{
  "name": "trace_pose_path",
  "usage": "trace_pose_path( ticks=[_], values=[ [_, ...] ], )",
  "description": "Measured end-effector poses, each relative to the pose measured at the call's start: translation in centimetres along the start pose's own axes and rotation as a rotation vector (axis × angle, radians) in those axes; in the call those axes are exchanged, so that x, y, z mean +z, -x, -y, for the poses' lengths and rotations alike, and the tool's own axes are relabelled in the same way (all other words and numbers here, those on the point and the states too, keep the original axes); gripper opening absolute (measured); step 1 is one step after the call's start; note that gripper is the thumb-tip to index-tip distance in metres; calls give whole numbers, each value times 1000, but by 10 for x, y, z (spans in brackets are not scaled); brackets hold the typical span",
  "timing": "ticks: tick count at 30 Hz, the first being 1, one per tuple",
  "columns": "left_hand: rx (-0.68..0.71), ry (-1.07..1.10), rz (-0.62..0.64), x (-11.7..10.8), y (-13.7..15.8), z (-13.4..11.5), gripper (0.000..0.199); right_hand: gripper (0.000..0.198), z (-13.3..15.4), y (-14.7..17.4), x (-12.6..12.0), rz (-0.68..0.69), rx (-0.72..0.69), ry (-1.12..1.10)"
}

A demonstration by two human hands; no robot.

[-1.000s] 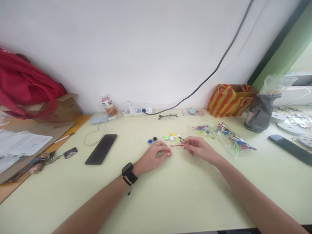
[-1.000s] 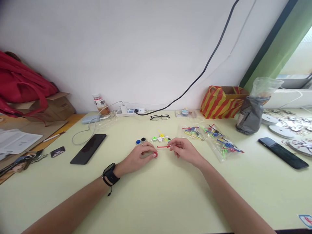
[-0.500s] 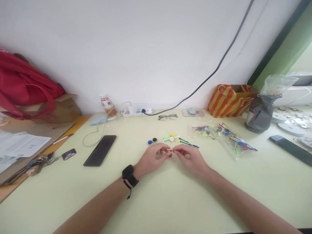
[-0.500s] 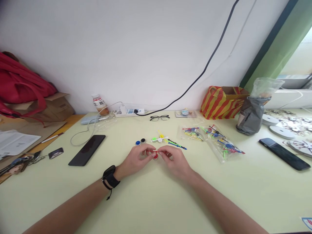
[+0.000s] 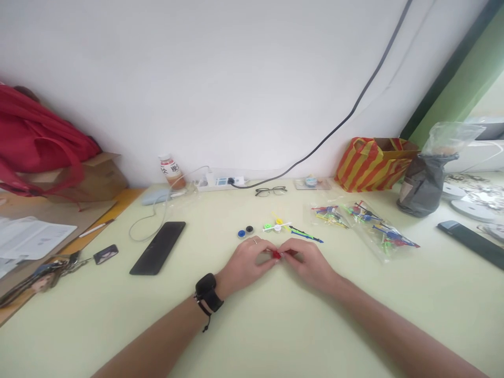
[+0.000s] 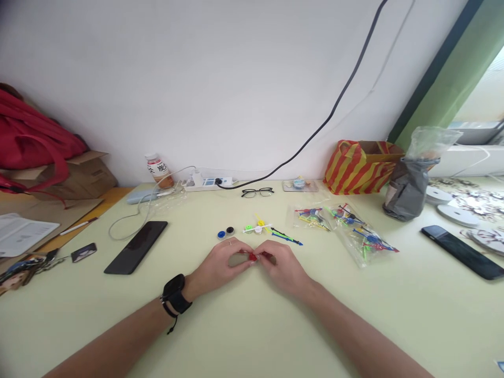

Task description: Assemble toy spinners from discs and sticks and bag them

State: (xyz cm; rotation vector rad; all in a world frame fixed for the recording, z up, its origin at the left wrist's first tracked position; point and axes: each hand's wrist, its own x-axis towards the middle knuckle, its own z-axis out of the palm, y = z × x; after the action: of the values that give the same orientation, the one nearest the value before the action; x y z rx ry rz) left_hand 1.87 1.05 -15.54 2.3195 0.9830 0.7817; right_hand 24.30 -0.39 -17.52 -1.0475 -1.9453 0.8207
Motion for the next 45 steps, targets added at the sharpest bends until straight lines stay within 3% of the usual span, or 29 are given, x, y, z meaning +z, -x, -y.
trace_pose_path(
  ticks=[18, 31, 45],
  values=[
    [9, -29, -8, -1, 0, -4, 12, 23, 0, -1, -6, 29, -37, -9],
    [51, -90, -16, 0, 0, -5, 6, 26, -9, -1, -4, -45, -171, 202],
    [197, -182, 13, -1, 0, -9, 11, 29, 14, 2, -8, 103, -20, -20]
  ],
)
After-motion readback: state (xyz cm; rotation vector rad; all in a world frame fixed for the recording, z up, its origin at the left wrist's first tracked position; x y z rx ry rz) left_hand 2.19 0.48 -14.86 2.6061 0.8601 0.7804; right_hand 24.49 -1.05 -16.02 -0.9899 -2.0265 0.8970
